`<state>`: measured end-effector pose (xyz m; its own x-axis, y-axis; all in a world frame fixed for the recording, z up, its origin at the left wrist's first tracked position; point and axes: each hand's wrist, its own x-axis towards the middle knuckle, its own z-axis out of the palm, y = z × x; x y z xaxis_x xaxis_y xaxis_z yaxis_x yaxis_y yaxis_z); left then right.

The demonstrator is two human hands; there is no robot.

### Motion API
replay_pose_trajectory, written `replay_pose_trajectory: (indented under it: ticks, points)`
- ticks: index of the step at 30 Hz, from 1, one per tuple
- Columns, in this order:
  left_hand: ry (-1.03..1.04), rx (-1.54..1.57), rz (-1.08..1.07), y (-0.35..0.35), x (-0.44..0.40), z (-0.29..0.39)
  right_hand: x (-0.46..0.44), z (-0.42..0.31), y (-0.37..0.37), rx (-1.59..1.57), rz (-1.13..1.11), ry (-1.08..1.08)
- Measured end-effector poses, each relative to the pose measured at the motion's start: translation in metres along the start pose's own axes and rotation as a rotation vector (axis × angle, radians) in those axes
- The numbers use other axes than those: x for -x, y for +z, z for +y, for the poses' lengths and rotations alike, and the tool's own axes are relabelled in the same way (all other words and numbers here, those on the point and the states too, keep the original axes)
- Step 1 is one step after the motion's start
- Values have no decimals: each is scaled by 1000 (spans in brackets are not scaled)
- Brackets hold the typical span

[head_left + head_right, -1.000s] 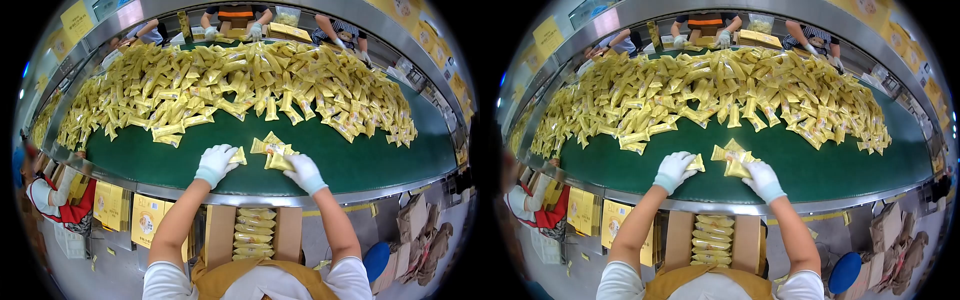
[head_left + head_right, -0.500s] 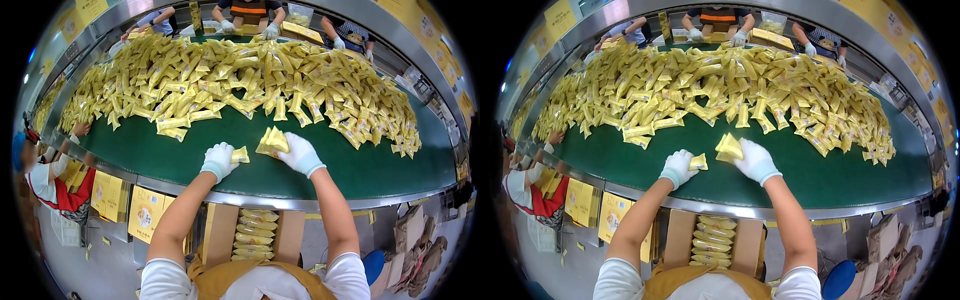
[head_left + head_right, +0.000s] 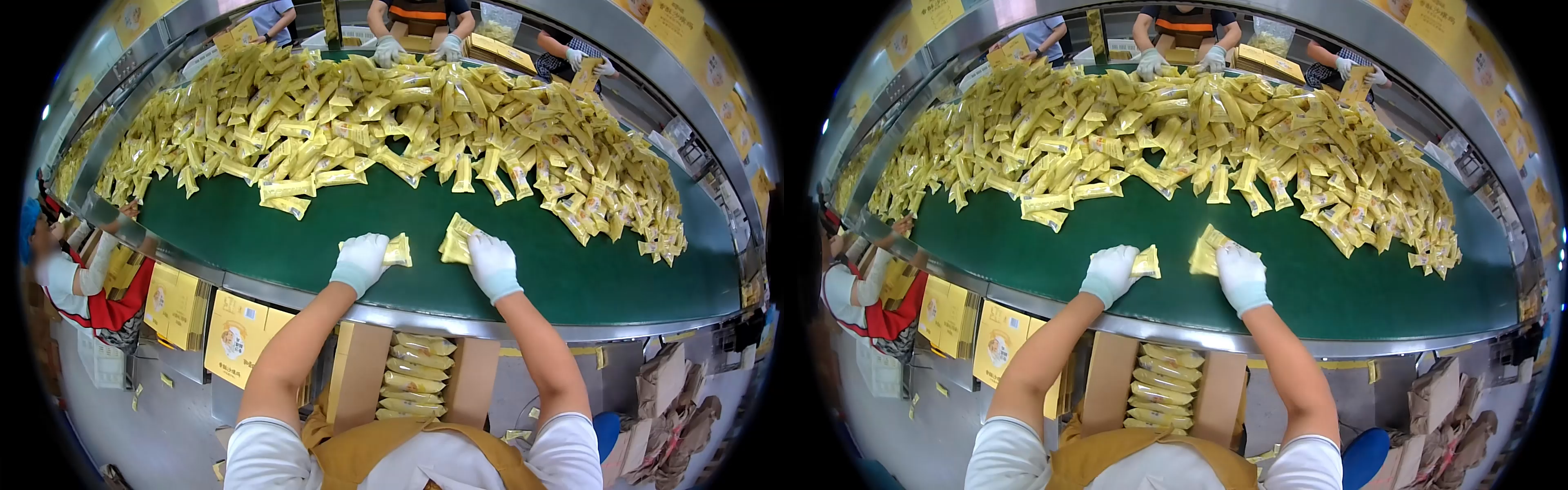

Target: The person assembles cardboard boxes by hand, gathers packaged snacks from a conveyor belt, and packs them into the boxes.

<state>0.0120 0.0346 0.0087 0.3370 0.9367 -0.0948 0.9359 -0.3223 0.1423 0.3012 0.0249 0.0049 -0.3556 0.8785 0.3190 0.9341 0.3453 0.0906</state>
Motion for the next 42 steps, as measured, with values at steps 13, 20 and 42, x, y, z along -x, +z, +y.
replay_pose_trajectory:
  ticks: [13,20,42]
  points:
    - [212,-69,3,-6,52,1,30,2,-75,-194,-599,80]
    - [173,-137,145,8,64,8,63,3,-35,-81,-278,-57]
    - [243,1440,-74,-74,167,69,151,-165,-151,-200,-697,-573]
